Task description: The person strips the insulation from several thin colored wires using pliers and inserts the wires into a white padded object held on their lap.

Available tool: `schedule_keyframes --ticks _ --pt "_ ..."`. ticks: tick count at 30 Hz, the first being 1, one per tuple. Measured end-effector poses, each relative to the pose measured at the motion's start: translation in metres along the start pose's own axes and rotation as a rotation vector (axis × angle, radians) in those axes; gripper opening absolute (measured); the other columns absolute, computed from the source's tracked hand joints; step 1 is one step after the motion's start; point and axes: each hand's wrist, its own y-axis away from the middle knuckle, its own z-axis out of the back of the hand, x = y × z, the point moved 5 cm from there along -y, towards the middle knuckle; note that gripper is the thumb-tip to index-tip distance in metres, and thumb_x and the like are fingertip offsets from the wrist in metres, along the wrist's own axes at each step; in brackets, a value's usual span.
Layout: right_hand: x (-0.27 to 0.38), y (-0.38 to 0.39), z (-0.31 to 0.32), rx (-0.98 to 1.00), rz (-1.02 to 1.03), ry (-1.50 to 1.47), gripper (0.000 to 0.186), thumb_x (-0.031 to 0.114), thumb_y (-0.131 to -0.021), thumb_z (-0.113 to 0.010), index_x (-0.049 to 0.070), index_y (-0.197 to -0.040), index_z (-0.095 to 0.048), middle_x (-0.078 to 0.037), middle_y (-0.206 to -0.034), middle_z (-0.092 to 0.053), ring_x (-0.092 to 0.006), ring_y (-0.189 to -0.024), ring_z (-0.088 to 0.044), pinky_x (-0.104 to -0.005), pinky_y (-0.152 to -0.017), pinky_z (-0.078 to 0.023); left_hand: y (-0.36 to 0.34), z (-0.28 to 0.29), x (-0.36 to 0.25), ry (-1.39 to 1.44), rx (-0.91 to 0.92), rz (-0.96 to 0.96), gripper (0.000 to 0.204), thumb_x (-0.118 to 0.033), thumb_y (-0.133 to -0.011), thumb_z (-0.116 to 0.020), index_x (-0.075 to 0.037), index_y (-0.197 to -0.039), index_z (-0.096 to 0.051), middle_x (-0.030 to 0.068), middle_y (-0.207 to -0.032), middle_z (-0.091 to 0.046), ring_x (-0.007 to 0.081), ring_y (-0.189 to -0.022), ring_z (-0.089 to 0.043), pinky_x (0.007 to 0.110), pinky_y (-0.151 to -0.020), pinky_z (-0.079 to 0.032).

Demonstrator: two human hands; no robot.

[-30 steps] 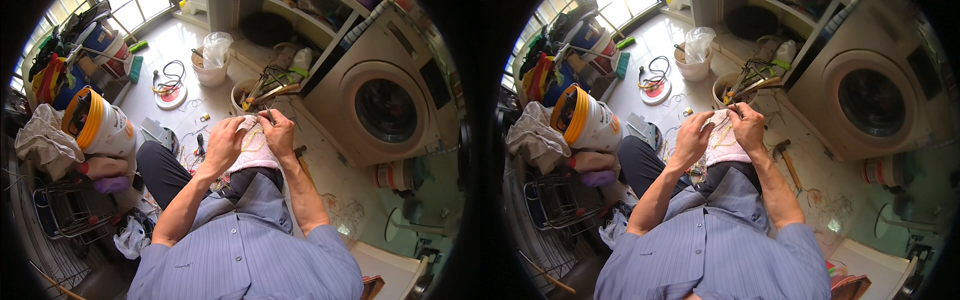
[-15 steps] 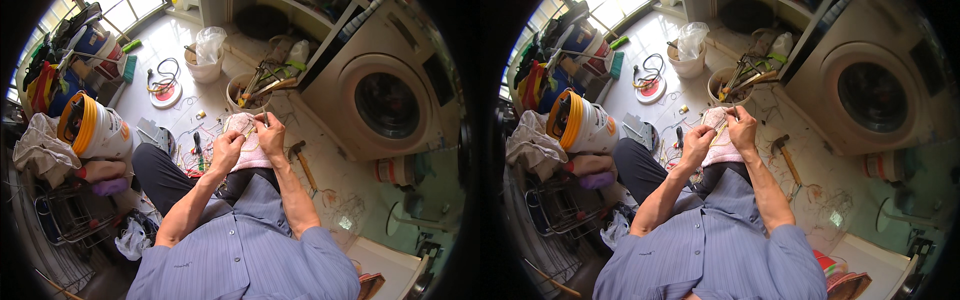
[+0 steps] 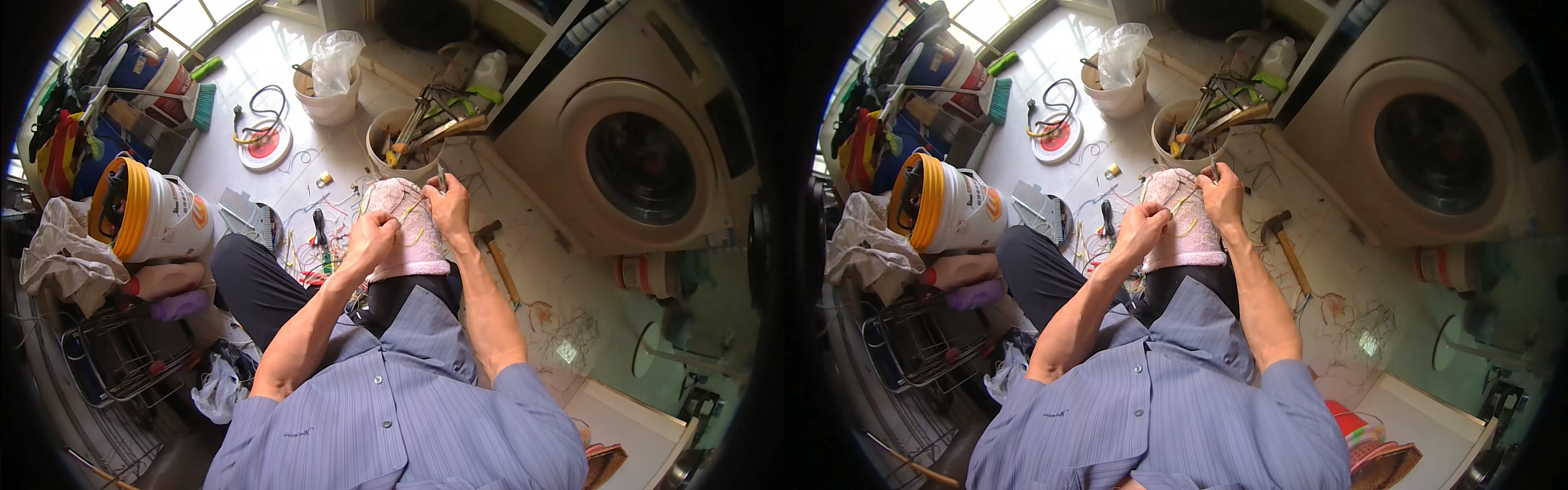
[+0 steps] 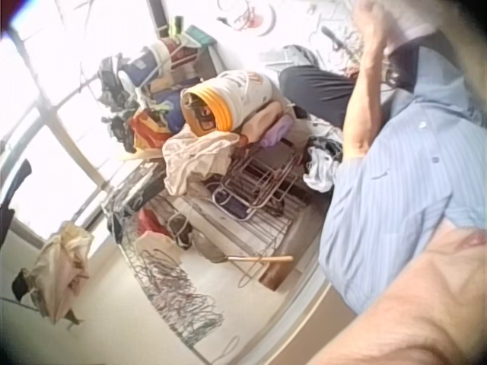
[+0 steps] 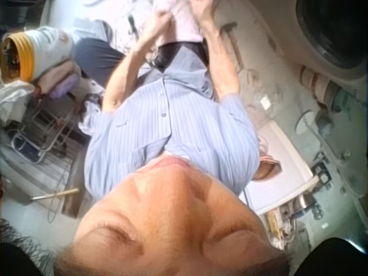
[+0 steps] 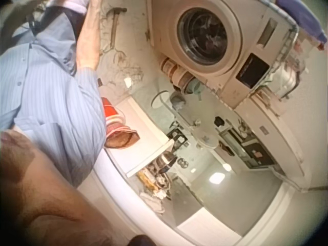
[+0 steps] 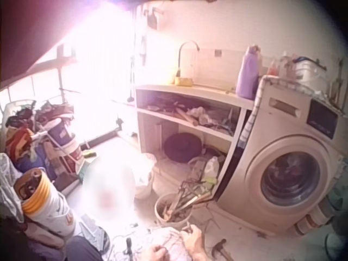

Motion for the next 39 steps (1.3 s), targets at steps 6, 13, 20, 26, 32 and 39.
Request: schedule_keyframes --ticks 6,13,20,26,32,39 --pt "-0.008 0.002 0.009 0.147 0.245 0.351 0.03 0.026 -0.092 -0.066 0.001 -0.109 -0.068 -0.02 -0.103 -0.068 -0.035 -0.095 -0.066 -0.039 -0.081 -0.052 -0.013 0.002 0.014 0.004 -0.039 0.102 0.019 -0.014 -0.084 -0.061 0.001 -0.08 -0.07 0.0029 -0.062 -0.062 0.0099 -0.054 -0.054 0.028 -0.05 -0.042" --pt "0.037 0.026 0.02 0.097 0.339 0.219 0.027 0.022 -0.091 -0.066 0.006 -0.112 -0.069 -0.015 -0.103 -0.066 -0.0359 -0.093 -0.066 -0.041 -0.081 -0.053 -0.028 0.005 -0.004 -0.04 -0.042 0.128 0.025 -0.018 -0.082 -0.061 0.001 -0.084 -0.075 0.0156 -0.067 -0.07 0.0216 -0.062 -0.068 0.036 -0.065 -0.054" --pt "0.032 0.025 0.0 0.208 0.437 0.329 0.018 0.021 -0.088 -0.069 0.007 -0.099 -0.073 -0.012 -0.1 -0.066 -0.0329 -0.088 -0.067 -0.0404 -0.079 -0.055 -0.049 -0.001 0.009 -0.2 -0.055 0.074 0.024 -0.019 -0.079 -0.061 0.0 -0.084 -0.075 0.0237 -0.076 -0.07 0.0346 -0.073 -0.072 0.042 -0.074 -0.056" --pt "0.035 0.032 0.001 0.307 0.49 0.291 0.02 0.021 -0.087 -0.069 0.007 -0.101 -0.074 -0.011 -0.099 -0.067 -0.0317 -0.088 -0.068 -0.0387 -0.078 -0.055 -0.046 0.0 0.005 -0.297 -0.06 0.03 0.025 -0.019 -0.08 -0.059 -0.001 -0.083 -0.076 0.0251 -0.08 -0.07 0.0388 -0.078 -0.071 0.044 -0.079 -0.056" --pt "0.027 0.031 -0.002 0.279 0.46 0.259 0.019 0.02 -0.087 -0.069 0.007 -0.1 -0.075 -0.011 -0.098 -0.068 -0.0318 -0.088 -0.068 -0.0385 -0.078 -0.055 -0.04 -0.002 -0.008 -0.366 -0.116 -0.064 0.024 -0.02 -0.082 -0.059 -0.002 -0.084 -0.076 0.0238 -0.082 -0.07 0.0398 -0.081 -0.07 0.046 -0.081 -0.055" --pt "0.029 0.035 -0.005 0.227 0.451 0.236 0.018 0.019 -0.087 -0.069 0.007 -0.099 -0.075 -0.011 -0.099 -0.068 -0.0318 -0.088 -0.068 -0.0385 -0.078 -0.055 -0.028 -0.001 -0.004 -0.354 -0.174 -0.146 0.021 -0.019 -0.082 -0.06 -0.004 -0.083 -0.074 0.0215 -0.08 -0.07 0.0395 -0.079 -0.069 0.046 -0.076 -0.054"
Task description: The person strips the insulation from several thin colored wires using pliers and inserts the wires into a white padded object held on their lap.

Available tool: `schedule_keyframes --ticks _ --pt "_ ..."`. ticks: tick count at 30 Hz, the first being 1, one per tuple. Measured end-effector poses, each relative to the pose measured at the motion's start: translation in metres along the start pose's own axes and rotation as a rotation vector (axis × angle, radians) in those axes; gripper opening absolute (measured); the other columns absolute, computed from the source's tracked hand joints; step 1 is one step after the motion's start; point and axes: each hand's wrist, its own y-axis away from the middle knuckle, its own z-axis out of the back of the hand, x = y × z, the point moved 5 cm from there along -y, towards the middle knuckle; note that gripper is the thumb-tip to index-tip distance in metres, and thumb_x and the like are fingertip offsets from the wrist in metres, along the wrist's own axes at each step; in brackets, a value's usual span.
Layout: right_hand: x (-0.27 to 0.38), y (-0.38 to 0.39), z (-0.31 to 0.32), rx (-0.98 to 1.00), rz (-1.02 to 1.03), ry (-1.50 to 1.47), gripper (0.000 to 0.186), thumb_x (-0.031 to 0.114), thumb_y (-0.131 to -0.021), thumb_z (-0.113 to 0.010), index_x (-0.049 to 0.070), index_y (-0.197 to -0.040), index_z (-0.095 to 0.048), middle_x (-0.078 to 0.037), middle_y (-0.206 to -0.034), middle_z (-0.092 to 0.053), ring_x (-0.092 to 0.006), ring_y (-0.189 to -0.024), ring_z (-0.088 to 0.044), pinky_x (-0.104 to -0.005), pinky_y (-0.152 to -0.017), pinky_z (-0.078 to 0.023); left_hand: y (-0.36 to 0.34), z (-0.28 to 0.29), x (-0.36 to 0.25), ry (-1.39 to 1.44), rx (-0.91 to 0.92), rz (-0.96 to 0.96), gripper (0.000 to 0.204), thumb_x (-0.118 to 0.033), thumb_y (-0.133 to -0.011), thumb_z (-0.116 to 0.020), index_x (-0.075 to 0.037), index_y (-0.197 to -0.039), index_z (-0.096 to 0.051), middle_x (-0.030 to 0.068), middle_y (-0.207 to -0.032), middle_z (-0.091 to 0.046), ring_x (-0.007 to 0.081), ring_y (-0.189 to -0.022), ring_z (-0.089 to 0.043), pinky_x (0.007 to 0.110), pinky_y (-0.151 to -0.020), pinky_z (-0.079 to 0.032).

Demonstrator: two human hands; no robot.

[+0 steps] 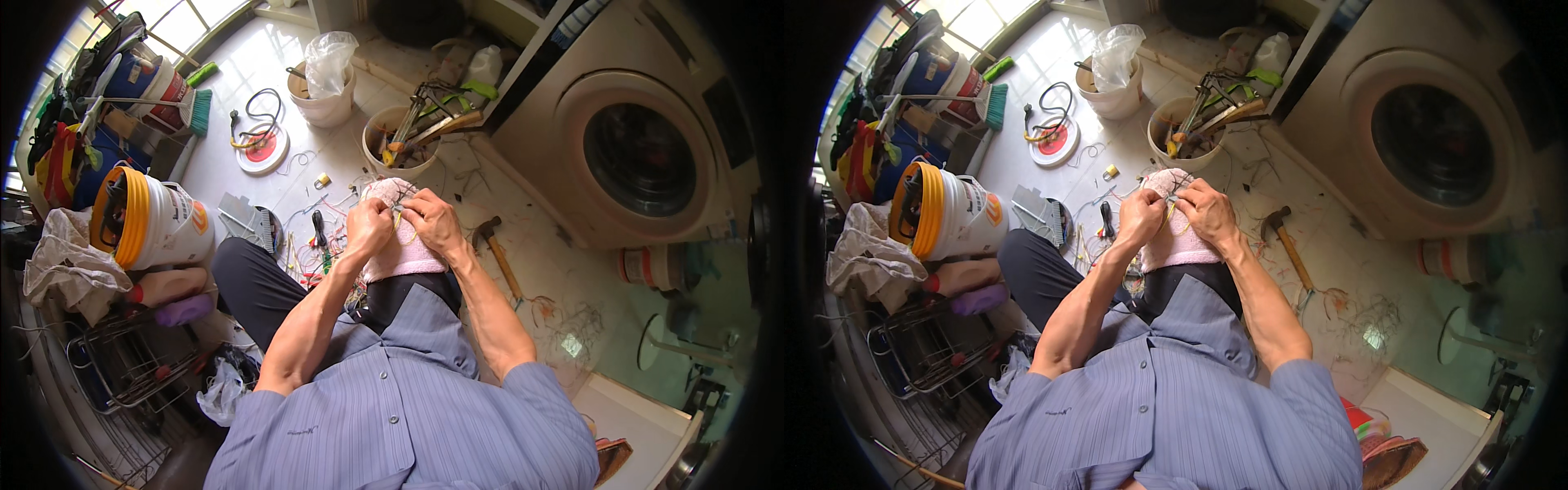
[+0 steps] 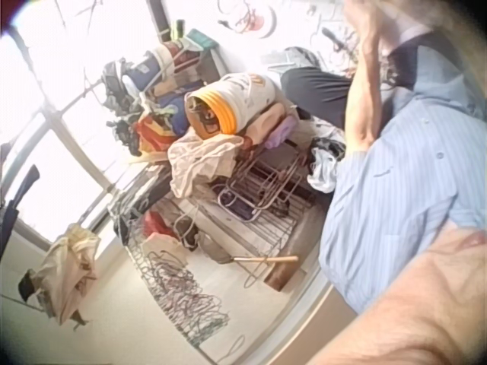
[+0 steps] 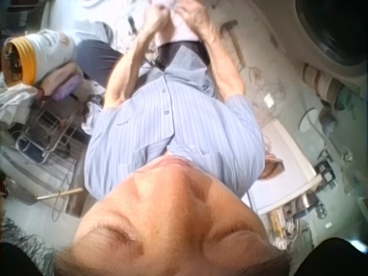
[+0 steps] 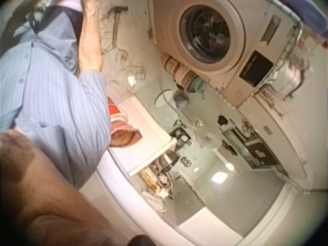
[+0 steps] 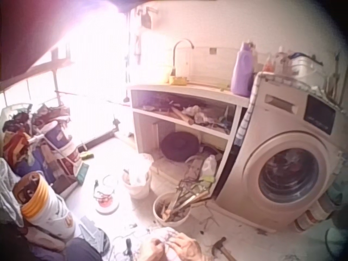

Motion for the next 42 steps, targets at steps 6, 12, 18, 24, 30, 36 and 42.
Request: schedule_keyframes --ticks 6,12,18,24,30,36,42 --pt "-0.004 0.004 0.0 -0.034 -0.006 0.054 0.018 0.018 -0.087 -0.069 0.007 -0.099 -0.075 -0.011 -0.099 -0.069 -0.0316 -0.088 -0.068 -0.0387 -0.078 -0.055 0.014 0.006 0.005 -0.017 -0.048 -0.042 0.019 -0.018 -0.079 -0.063 -0.003 -0.083 -0.074 0.0205 -0.074 -0.068 0.0349 -0.071 -0.069 0.043 -0.068 -0.053" --pt "-0.001 0.004 0.0 -0.016 0.004 0.033 0.019 0.019 -0.087 -0.069 0.006 -0.099 -0.075 -0.011 -0.1 -0.069 -0.0318 -0.09 -0.068 -0.0381 -0.079 -0.055 0.032 0.017 0.012 0.026 -0.058 -0.043 0.018 -0.016 -0.08 -0.063 -0.001 -0.083 -0.073 0.0169 -0.069 -0.067 0.025 -0.064 -0.067 0.038 -0.063 -0.051" --pt "0.003 0.006 0.0 -0.012 -0.004 0.02 0.019 0.019 -0.088 -0.069 0.006 -0.1 -0.075 -0.011 -0.1 -0.069 -0.0314 -0.09 -0.069 -0.038 -0.079 -0.055 0.05 0.027 0.021 0.223 -0.002 0.084 0.019 -0.016 -0.081 -0.064 0.002 -0.084 -0.071 0.0174 -0.073 -0.068 0.0252 -0.069 -0.066 0.037 -0.069 -0.051" --pt "0.0 0.008 0.004 -0.038 -0.022 0.013 0.019 0.019 -0.087 -0.07 0.005 -0.1 -0.075 -0.011 -0.099 -0.069 -0.03 -0.089 -0.069 -0.0368 -0.078 -0.055 0.081 0.061 0.036 0.441 0.034 0.191 0.018 -0.014 -0.083 -0.064 0.002 -0.077 -0.067 0.0013 -0.062 -0.058 0.0094 -0.058 -0.051 0.029 -0.056 -0.042" --pt "0.005 0.008 0.003 -0.061 -0.039 0.003 0.025 0.02 -0.087 -0.071 0.003 -0.105 -0.073 -0.014 -0.101 -0.068 -0.0308 -0.089 -0.067 -0.0363 -0.081 -0.053 0.084 0.071 0.037 0.635 0.044 0.217 0.017 -0.015 -0.087 -0.063 0.0 -0.079 -0.065 -0.0022 -0.062 -0.054 0.0053 -0.055 -0.045 0.025 -0.05 -0.034" --pt "0.041 0.014 -0.005 0.115 -0.488 -0.671 0.026 0.014 -0.091 -0.071 -0.001 -0.112 -0.07 -0.001 -0.086 -0.065 -0.0082 -0.064 -0.056 -0.0235 -0.056 -0.045 0.053 0.1 0.0 1.216 0.041 0.201 0.015 -0.013 -0.098 -0.06 -0.004 -0.085 -0.06 -0.0008 -0.064 -0.054 0.0064 -0.046 -0.041 0.022 -0.043 -0.03" --pt "0.121 0.008 -0.042 0.351 -0.367 -1.176 0.025 0.015 -0.093 -0.07 -0.002 -0.111 -0.067 -0.004 -0.087 -0.071 -0.0014 -0.058 -0.05 -0.0163 -0.049 -0.034 0.017 0.128 -0.04 1.8 0.081 0.054 0.014 -0.016 -0.104 -0.053 -0.002 -0.102 -0.057 0.0026 -0.082 -0.057 0.0099 -0.067 -0.049 0.025 -0.058 -0.039"
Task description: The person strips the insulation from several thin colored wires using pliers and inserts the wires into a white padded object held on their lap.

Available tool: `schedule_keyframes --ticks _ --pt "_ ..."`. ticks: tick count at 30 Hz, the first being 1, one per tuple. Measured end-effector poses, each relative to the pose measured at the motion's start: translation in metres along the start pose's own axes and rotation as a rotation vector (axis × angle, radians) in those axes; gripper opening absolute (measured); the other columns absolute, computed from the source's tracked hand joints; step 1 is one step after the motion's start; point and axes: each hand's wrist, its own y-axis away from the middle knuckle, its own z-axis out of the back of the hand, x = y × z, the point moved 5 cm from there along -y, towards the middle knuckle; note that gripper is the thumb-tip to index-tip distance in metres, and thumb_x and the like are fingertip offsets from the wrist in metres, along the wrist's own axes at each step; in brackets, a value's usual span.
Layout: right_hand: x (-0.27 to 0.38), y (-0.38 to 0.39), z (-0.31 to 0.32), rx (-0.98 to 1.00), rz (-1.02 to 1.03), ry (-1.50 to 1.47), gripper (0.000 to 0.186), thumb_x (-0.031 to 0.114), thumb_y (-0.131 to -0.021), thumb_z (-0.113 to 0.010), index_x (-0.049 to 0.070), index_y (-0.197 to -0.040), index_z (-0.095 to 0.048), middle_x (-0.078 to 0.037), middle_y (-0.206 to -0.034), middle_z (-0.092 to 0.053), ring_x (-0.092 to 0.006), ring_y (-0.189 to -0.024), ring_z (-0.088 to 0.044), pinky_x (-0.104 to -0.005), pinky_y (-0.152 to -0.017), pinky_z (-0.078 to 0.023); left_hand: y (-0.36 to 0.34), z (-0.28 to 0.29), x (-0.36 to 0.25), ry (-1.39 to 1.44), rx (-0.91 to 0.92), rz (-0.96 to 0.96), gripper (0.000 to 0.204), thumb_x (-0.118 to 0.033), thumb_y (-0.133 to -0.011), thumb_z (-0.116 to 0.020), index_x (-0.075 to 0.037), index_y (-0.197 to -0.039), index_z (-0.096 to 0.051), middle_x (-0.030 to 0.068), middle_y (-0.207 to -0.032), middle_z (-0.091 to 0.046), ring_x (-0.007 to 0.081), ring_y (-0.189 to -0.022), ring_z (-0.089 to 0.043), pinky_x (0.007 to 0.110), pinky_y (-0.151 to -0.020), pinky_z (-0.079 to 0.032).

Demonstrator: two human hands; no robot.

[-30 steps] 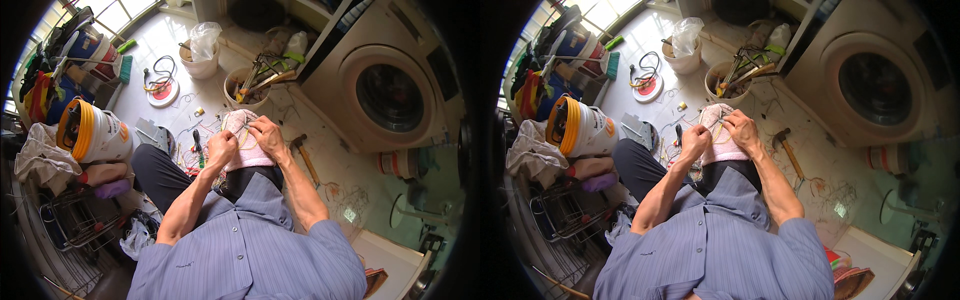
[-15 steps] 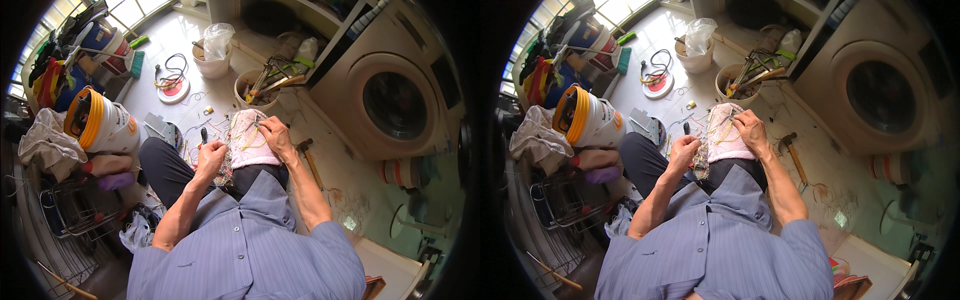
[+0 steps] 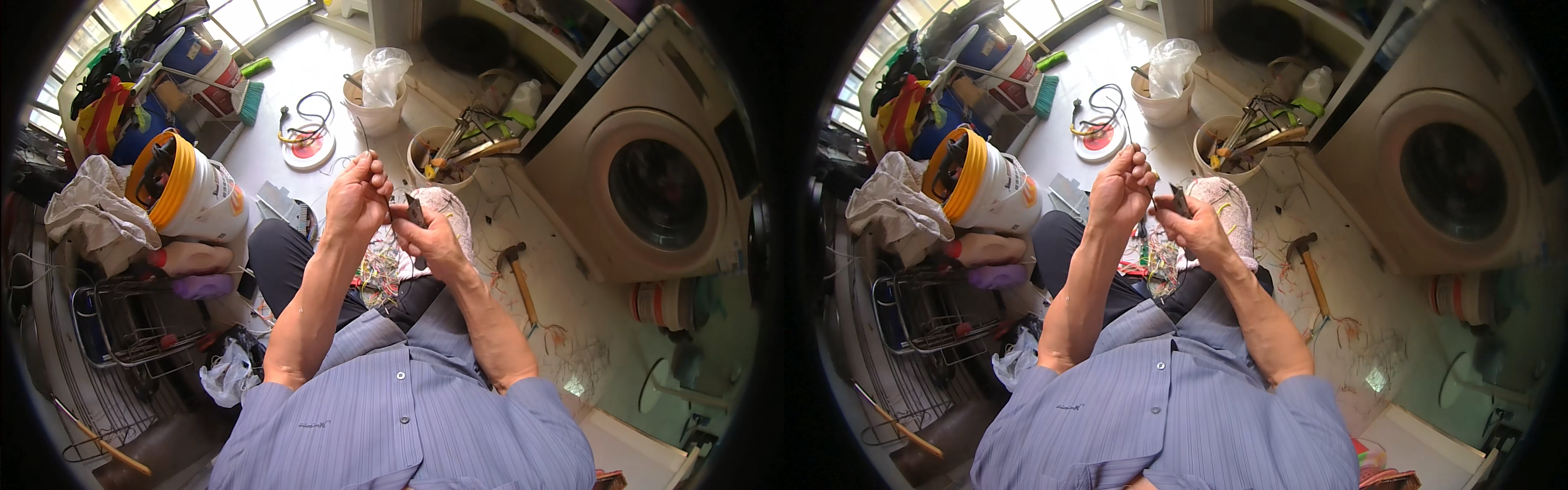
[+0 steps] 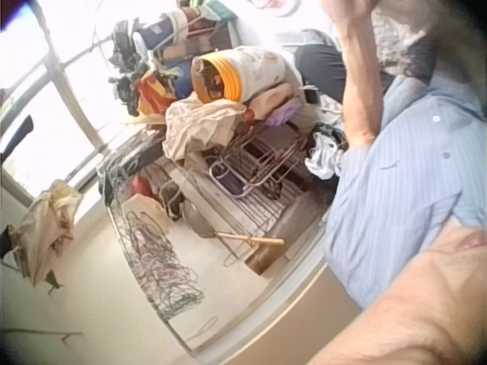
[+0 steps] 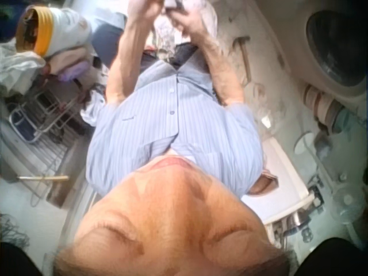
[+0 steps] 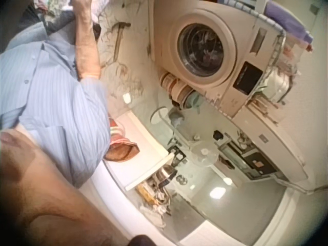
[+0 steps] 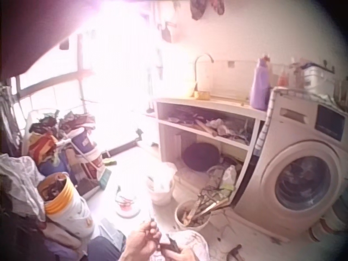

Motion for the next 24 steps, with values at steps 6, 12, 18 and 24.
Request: schedule_keyframes --ticks 6,12,18,24 --pt "0.031 -0.004 0.003 -0.105 0.092 0.426 0.014 0.01 -0.087 -0.07 -0.002 -0.094 -0.071 -0.002 -0.075 -0.069 -0.0046 -0.061 -0.054 -0.0217 -0.055 -0.042 -0.007 0.026 -0.029 -0.072 -0.102 -0.139 0.01 -0.015 -0.103 -0.055 -0.005 -0.101 -0.058 0.0077 -0.088 -0.065 0.0198 -0.081 -0.064 0.035 -0.078 -0.055" --pt "0.085 -0.009 0.023 0.034 0.026 0.827 0.009 0.007 -0.085 -0.067 -0.001 -0.088 -0.071 -0.004 -0.074 -0.069 -0.0092 -0.07 -0.061 -0.0274 -0.069 -0.05 0.015 0.043 -0.04 -0.43 -0.314 -0.146 0.015 -0.017 -0.102 -0.057 -0.003 -0.104 -0.06 0.0113 -0.095 -0.07 0.0191 -0.079 -0.069 0.03 -0.068 -0.056" --pt "0.121 -0.014 0.04 0.141 -0.078 0.937 0.007 0.005 -0.084 -0.067 -0.001 -0.085 -0.07 -0.003 -0.071 -0.067 -0.0097 -0.069 -0.06 -0.0284 -0.066 -0.048 0.071 0.025 -0.029 -1.575 -0.225 -0.469 0.017 -0.012 -0.09 -0.067 0.001 -0.1 -0.072 0.0088 -0.087 -0.074 0.0175 -0.076 -0.069 0.03 -0.07 -0.054" --pt "0.145 -0.013 0.041 0.249 -0.174 0.948 0.007 0.004 -0.082 -0.069 -0.002 -0.086 -0.069 -0.004 -0.071 -0.066 -0.0115 -0.07 -0.062 -0.0285 -0.066 -0.049 0.05 0.018 0.012 -1.686 0.205 -0.497 0.025 -0.007 -0.088 -0.07 -0.002 -0.112 -0.069 0.0128 -0.097 -0.072 0.0292 -0.089 -0.068 0.033 -0.085 -0.052"
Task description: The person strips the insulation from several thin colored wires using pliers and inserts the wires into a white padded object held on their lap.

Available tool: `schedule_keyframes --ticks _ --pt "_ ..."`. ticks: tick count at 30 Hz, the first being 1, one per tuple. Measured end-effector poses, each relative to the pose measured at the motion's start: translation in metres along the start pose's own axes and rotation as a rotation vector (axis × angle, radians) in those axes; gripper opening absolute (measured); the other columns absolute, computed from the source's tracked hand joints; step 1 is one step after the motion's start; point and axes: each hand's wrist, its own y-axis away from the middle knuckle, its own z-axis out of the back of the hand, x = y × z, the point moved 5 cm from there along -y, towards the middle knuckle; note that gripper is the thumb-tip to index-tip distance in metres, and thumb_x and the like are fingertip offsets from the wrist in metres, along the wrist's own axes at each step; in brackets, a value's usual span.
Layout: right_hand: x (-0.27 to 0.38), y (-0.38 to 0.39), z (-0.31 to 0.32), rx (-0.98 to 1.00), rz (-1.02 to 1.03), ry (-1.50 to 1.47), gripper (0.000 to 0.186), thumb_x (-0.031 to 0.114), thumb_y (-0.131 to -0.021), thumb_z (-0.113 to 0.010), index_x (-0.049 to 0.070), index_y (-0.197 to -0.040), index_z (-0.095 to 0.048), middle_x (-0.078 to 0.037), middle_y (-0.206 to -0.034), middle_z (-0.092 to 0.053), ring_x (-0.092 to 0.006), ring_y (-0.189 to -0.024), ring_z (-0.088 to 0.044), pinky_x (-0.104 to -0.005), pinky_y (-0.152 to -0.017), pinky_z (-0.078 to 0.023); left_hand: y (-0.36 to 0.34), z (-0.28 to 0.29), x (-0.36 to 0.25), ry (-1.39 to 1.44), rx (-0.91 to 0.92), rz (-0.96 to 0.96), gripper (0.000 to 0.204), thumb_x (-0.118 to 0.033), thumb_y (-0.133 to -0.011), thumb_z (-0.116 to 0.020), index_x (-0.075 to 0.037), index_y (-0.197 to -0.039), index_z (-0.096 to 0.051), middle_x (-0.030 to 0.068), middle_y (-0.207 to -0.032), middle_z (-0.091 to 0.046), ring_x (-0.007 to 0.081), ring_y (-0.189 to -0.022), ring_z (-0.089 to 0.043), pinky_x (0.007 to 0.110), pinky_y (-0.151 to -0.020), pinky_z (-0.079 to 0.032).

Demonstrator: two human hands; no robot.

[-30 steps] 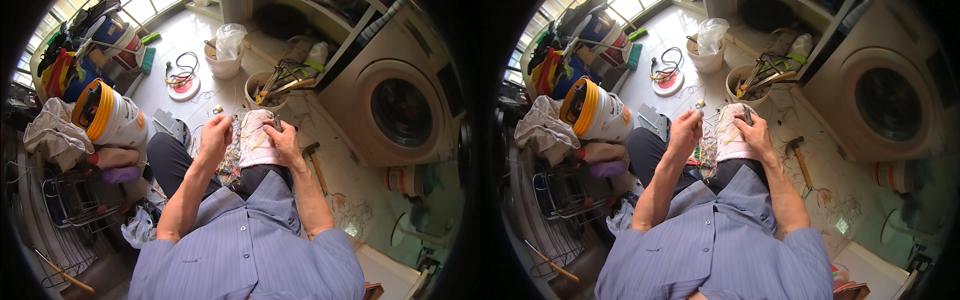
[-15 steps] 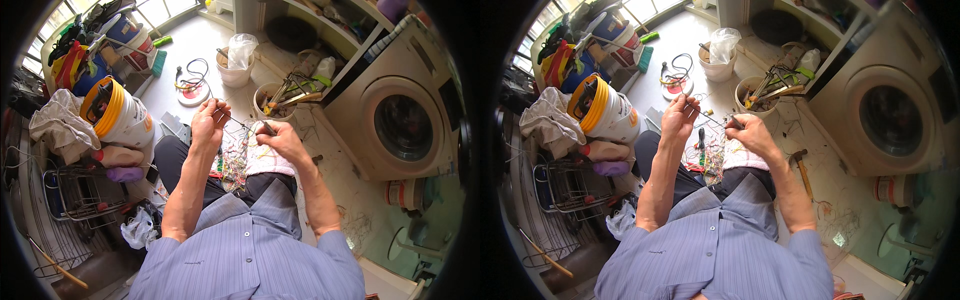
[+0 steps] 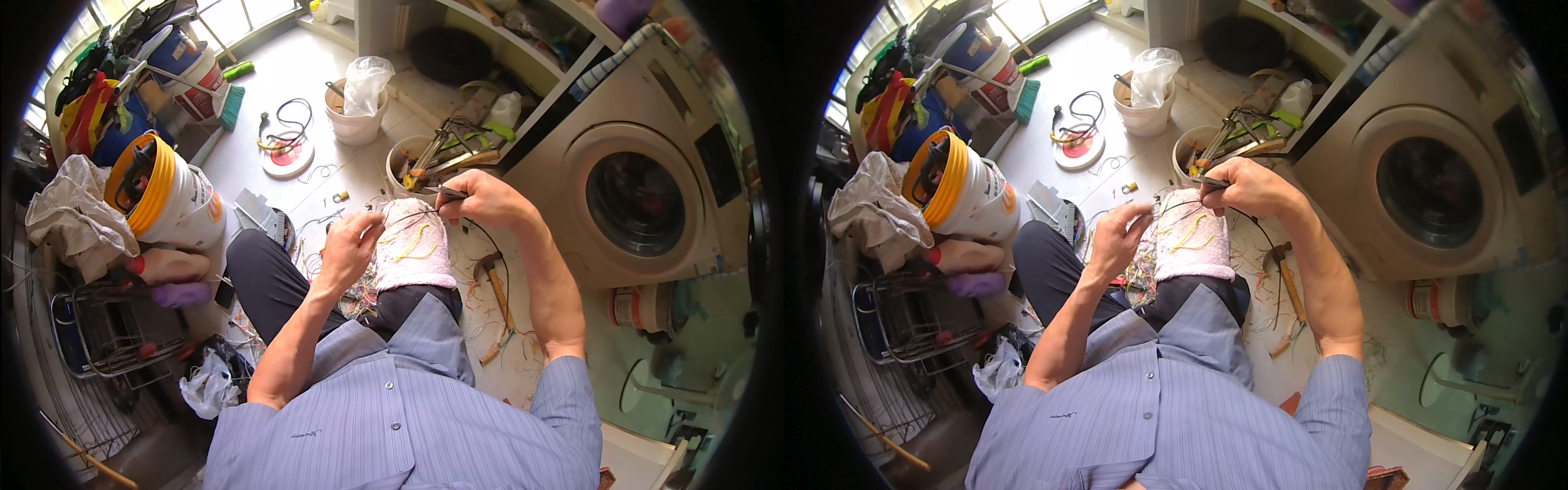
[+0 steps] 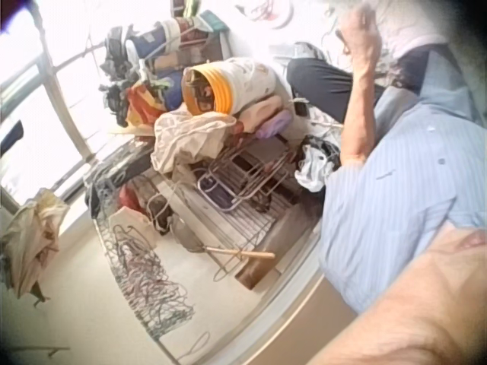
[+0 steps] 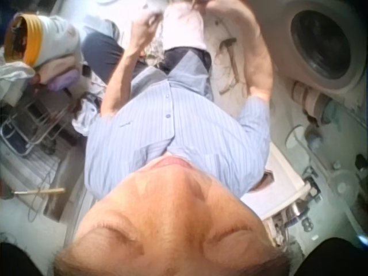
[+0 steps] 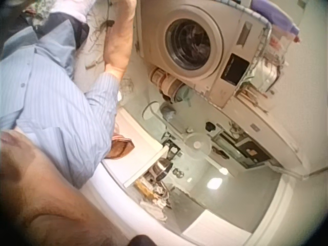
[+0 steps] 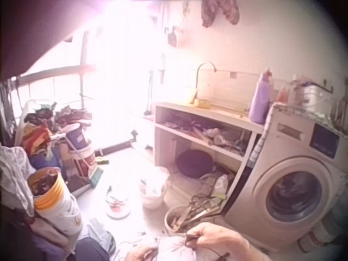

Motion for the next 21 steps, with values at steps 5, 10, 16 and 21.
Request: schedule_keyframes --ticks 5,10,16,21 --pt "-0.025 0.001 0.02 0.053 -0.131 0.126 0.008 0.008 -0.08 -0.069 0.0 -0.082 -0.068 -0.004 -0.068 -0.066 -0.0113 -0.066 -0.062 -0.0285 -0.065 -0.048 0.021 -0.043 0.017 0.727 0.158 0.347 0.025 -0.013 -0.098 -0.063 0.007 -0.113 -0.066 0.0072 -0.089 -0.071 0.0116 -0.084 -0.066 0.026 -0.08 -0.053" --pt "-0.051 -0.005 0.025 0.121 -0.233 0.24 0.009 0.011 -0.079 -0.068 0.002 -0.077 -0.066 -0.002 -0.066 -0.064 -0.0099 -0.065 -0.059 -0.0272 -0.063 -0.044 0.031 -0.069 0.017 0.608 0.199 0.492 0.021 -0.01 -0.093 -0.067 0.005 -0.107 -0.069 0.0071 -0.085 -0.071 0.0129 -0.079 -0.066 0.026 -0.071 -0.053" --pt "-0.075 -0.038 0.026 0.238 -0.38 0.57 0.013 0.014 -0.077 -0.072 0.002 -0.08 -0.069 -0.005 -0.07 -0.068 -0.0127 -0.07 -0.066 -0.0298 -0.068 -0.051 0.024 -0.075 0.019 0.105 0.084 0.18 0.015 -0.011 -0.086 -0.07 0.002 -0.094 -0.073 0.0134 -0.081 -0.072 0.0185 -0.069 -0.067 0.033 -0.066 -0.052" --pt "-0.113 -0.088 0.033 0.166 -0.296 1.189 0.019 0.006 -0.08 -0.063 0.004 -0.094 -0.076 -0.016 -0.101 -0.074 -0.0329 -0.099 -0.07 -0.0401 -0.081 -0.057 0.003 -0.1 0.038 0.078 0.253 0.476 0.016 -0.013 -0.086 -0.064 0.001 -0.086 -0.072 0.0092 -0.07 -0.069 0.0166 -0.065 -0.064 0.034 -0.063 -0.05"
